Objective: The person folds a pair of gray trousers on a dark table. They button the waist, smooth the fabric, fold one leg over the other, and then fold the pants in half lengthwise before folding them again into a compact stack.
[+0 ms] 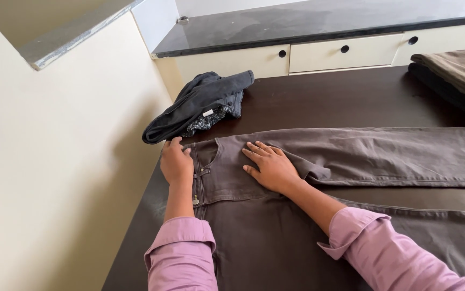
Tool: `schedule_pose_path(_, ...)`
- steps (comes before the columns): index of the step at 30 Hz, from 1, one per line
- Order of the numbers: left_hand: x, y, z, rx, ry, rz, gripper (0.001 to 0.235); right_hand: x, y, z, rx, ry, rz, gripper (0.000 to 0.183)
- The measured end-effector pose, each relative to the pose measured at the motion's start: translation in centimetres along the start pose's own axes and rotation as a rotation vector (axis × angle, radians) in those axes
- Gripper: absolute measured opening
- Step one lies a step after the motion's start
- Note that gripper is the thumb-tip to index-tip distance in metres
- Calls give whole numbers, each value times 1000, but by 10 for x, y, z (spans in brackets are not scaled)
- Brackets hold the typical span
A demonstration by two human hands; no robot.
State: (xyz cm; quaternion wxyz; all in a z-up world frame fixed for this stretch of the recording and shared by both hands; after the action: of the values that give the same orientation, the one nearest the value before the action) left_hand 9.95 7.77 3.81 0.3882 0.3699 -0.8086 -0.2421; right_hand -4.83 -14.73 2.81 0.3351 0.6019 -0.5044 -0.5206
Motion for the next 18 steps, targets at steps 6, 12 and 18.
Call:
schedule_pose_path(6,112,41,-5,-82,-445,-70,23,2,2,1,146,36,-64,50)
schedule_pose_path(12,113,-98,47,-432,-768,-146,50,4,-20,-1,159,67,186,49)
schedule_pose_path(18,97,-87,40,-502,-664,-224,60,43,47,56,-103,98,169,50)
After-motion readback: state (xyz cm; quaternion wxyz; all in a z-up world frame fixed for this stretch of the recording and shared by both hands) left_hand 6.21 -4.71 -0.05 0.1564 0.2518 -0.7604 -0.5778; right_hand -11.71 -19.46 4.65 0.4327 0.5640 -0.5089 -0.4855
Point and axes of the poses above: each hand's wrist, its own z-axis away from the middle knuckle, its own y-axis out of the back of the hand, x = y × z, the point moved 8 cm from there along -z, towards the middle knuckle, and after that the axes turned 10 degrees about -y, right-handed, at the moved point
